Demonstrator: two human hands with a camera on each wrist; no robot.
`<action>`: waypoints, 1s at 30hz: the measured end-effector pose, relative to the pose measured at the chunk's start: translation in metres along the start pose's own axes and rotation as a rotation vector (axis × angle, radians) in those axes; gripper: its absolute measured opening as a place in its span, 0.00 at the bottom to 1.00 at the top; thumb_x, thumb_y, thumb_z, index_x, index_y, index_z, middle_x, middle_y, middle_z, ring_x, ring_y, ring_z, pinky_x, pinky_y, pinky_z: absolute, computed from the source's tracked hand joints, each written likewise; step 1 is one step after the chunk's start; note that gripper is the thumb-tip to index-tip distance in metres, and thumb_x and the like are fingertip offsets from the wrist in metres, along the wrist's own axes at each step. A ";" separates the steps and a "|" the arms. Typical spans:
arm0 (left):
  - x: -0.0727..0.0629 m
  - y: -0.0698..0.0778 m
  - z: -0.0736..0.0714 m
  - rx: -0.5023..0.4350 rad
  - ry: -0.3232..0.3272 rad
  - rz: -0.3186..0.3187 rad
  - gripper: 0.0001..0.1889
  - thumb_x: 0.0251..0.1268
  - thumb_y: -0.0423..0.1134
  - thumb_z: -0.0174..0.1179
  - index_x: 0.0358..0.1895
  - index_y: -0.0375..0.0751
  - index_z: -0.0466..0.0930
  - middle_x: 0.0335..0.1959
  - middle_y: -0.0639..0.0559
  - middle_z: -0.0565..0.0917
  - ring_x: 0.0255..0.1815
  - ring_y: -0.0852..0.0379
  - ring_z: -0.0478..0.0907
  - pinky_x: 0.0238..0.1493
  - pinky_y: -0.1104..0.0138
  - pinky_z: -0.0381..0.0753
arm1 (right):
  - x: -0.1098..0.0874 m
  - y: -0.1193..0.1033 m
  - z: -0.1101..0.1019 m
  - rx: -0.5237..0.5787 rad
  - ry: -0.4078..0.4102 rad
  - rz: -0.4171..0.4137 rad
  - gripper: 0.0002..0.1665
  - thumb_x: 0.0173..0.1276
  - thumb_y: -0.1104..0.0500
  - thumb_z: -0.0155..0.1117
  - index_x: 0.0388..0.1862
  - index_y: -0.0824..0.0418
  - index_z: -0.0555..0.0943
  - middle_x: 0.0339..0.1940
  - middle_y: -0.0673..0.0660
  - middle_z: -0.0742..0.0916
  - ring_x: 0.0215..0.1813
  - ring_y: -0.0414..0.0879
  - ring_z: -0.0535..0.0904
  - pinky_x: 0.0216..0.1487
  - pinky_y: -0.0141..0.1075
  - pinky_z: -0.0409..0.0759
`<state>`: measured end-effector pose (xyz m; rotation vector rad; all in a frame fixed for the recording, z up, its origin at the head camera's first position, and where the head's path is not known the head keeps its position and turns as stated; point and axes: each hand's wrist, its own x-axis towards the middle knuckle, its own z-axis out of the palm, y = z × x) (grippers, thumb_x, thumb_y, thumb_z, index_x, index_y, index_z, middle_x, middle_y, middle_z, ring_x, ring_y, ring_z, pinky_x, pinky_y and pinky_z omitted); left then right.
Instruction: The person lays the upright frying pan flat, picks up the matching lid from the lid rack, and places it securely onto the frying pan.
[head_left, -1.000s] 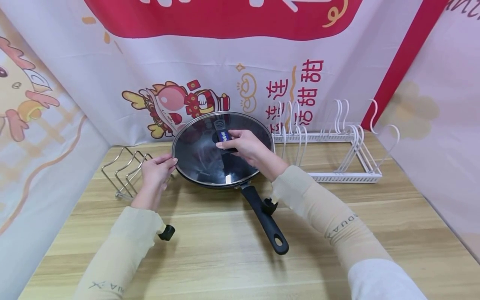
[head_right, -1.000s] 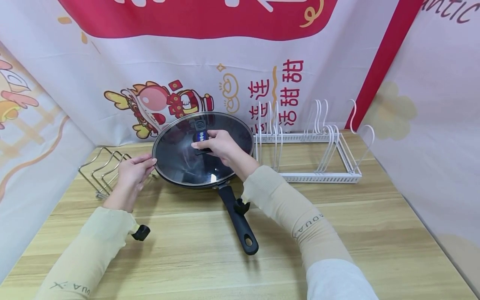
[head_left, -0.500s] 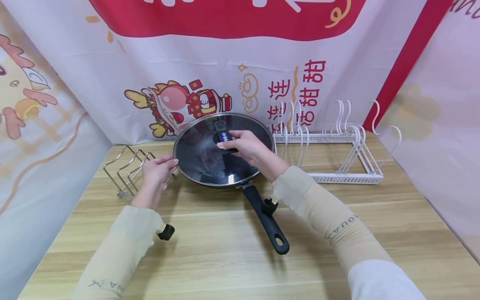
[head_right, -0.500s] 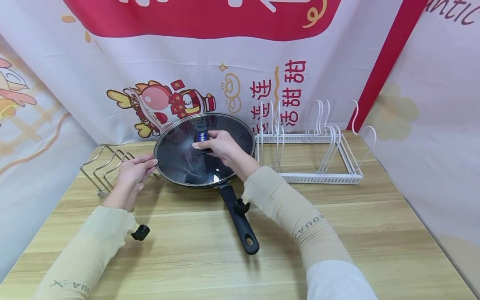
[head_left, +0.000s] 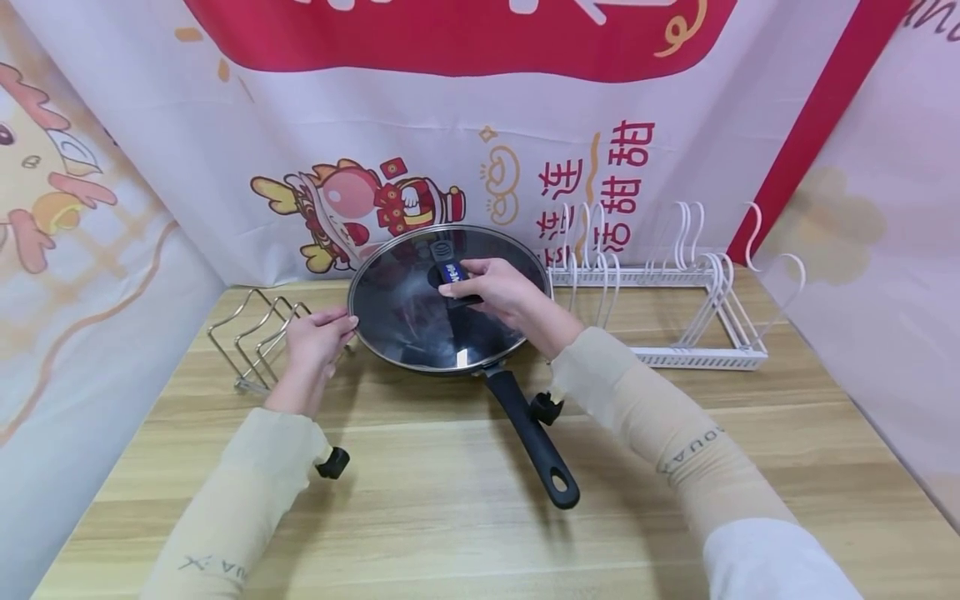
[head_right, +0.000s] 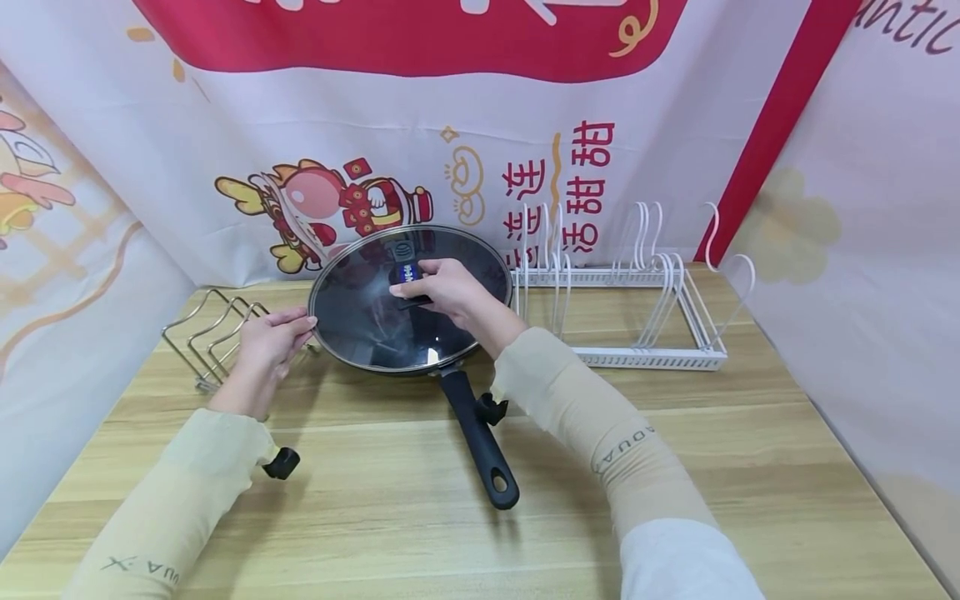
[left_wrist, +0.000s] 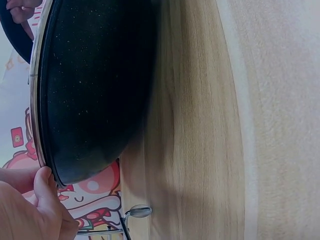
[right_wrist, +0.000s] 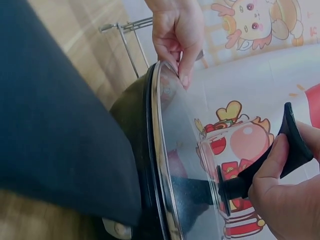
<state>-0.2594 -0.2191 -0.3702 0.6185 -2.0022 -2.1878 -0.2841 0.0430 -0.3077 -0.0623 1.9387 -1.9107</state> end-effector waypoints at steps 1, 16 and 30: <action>0.000 0.000 0.000 0.005 0.002 -0.004 0.23 0.67 0.22 0.61 0.64 0.19 0.73 0.27 0.59 0.82 0.29 0.70 0.82 0.40 0.78 0.83 | 0.000 0.000 -0.001 -0.009 -0.005 0.003 0.45 0.69 0.66 0.71 0.81 0.64 0.60 0.74 0.64 0.74 0.70 0.51 0.75 0.75 0.47 0.67; -0.003 0.001 0.004 0.017 -0.004 0.028 0.23 0.67 0.24 0.63 0.64 0.20 0.74 0.27 0.60 0.82 0.33 0.69 0.83 0.43 0.76 0.84 | 0.000 0.001 -0.014 -0.026 -0.040 0.015 0.46 0.71 0.64 0.70 0.82 0.61 0.59 0.77 0.63 0.70 0.73 0.52 0.70 0.76 0.47 0.65; -0.001 0.000 0.000 0.036 -0.028 0.043 0.24 0.68 0.23 0.60 0.66 0.20 0.72 0.31 0.56 0.83 0.34 0.70 0.81 0.50 0.74 0.82 | -0.004 0.007 -0.008 -0.032 -0.020 -0.088 0.41 0.73 0.64 0.67 0.80 0.64 0.62 0.74 0.65 0.73 0.70 0.52 0.74 0.67 0.44 0.77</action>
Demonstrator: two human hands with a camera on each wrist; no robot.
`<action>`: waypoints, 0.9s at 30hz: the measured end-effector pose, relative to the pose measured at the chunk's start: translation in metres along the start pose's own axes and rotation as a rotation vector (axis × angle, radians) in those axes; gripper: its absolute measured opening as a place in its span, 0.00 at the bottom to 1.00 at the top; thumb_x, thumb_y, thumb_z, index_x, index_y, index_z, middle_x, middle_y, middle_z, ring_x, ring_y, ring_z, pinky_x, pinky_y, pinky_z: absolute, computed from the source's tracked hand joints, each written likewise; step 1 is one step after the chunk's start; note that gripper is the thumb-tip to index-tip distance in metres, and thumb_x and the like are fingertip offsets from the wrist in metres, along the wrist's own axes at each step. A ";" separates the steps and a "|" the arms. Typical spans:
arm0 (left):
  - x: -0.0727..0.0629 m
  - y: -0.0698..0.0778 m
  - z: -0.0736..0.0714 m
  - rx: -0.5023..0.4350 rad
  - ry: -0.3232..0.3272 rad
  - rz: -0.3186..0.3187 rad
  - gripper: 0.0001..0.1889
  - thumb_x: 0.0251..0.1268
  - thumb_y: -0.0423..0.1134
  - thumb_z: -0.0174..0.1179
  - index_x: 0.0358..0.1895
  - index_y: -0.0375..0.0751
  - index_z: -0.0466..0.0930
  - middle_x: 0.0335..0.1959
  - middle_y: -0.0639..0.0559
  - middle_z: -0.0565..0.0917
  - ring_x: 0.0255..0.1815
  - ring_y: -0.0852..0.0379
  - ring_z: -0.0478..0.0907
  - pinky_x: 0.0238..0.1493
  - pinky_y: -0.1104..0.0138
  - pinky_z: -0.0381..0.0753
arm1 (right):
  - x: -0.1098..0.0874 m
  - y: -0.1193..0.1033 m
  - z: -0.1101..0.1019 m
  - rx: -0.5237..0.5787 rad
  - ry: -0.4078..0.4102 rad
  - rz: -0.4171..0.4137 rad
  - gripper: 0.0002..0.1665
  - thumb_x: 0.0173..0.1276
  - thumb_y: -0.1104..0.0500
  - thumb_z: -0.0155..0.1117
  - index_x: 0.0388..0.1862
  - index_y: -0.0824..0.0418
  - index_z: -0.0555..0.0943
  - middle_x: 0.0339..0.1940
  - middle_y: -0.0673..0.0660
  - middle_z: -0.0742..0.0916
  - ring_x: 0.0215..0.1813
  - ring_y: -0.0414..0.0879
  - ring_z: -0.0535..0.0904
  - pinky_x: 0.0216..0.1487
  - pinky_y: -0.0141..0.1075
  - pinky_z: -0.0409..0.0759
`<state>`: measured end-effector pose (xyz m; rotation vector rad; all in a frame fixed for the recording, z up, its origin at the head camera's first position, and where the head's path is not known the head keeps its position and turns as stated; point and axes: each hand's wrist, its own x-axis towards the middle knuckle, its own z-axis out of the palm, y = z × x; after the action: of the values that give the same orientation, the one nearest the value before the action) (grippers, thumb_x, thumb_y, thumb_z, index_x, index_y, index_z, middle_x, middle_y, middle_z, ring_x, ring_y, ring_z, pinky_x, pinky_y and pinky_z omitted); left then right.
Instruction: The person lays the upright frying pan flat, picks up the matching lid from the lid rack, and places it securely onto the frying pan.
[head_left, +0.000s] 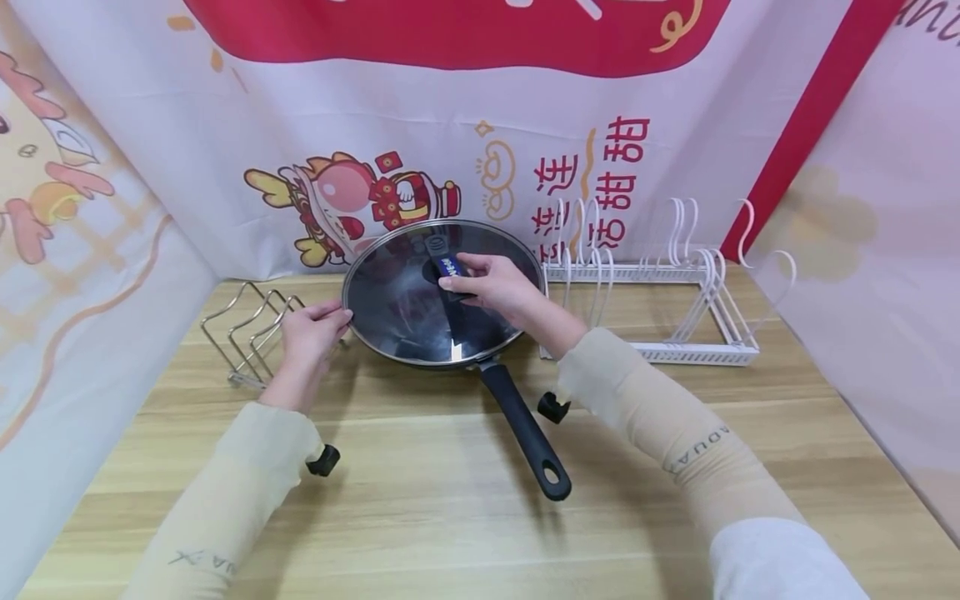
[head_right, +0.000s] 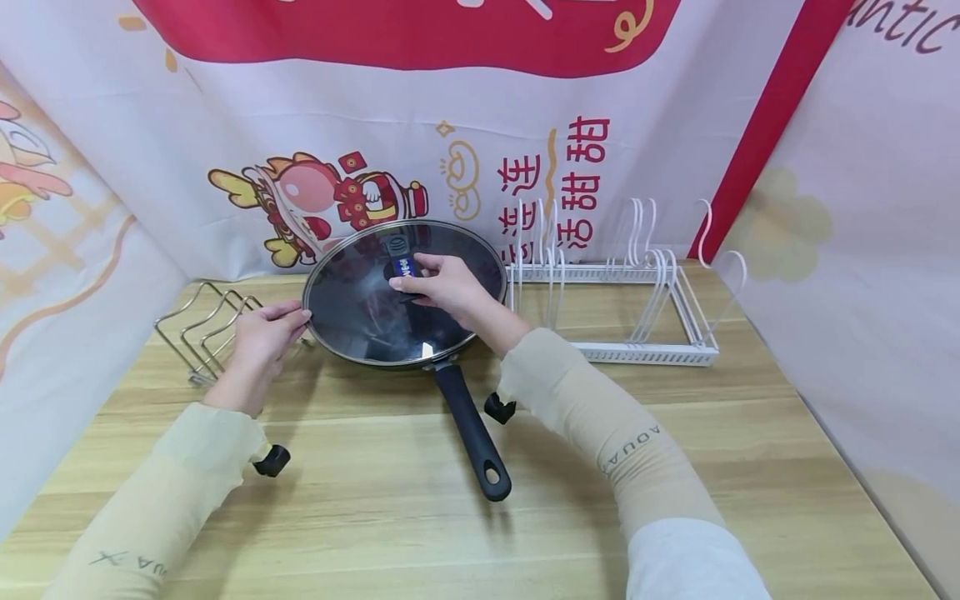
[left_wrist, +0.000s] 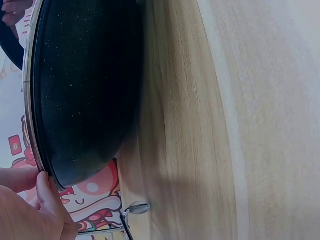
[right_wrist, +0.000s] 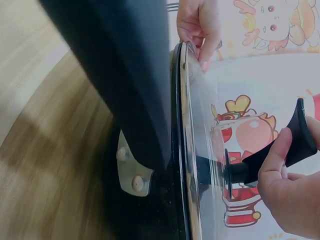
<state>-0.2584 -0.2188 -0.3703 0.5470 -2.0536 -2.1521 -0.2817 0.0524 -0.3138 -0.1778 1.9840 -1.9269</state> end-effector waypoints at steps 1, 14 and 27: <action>0.000 0.000 -0.001 0.008 -0.004 0.000 0.24 0.68 0.23 0.60 0.66 0.20 0.72 0.29 0.58 0.83 0.33 0.71 0.81 0.49 0.75 0.82 | -0.001 0.000 0.000 -0.011 0.006 -0.010 0.41 0.73 0.64 0.68 0.80 0.64 0.62 0.74 0.64 0.74 0.70 0.52 0.74 0.66 0.44 0.78; -0.001 0.006 -0.009 0.325 -0.088 0.076 0.23 0.71 0.27 0.60 0.66 0.21 0.73 0.47 0.41 0.83 0.29 0.75 0.78 0.45 0.76 0.83 | -0.017 0.010 -0.009 -0.057 0.004 -0.104 0.32 0.76 0.64 0.64 0.76 0.66 0.69 0.68 0.65 0.79 0.60 0.59 0.82 0.57 0.39 0.84; -0.006 0.010 -0.022 0.633 -0.170 0.165 0.25 0.73 0.36 0.58 0.68 0.24 0.72 0.59 0.29 0.81 0.38 0.65 0.80 0.37 0.81 0.79 | -0.049 0.016 -0.026 -0.302 -0.042 -0.285 0.30 0.76 0.64 0.63 0.75 0.64 0.71 0.65 0.63 0.83 0.62 0.58 0.82 0.60 0.40 0.82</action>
<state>-0.2471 -0.2387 -0.3594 0.2340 -2.7625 -1.4766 -0.2431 0.0944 -0.3216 -0.6036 2.3152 -1.7493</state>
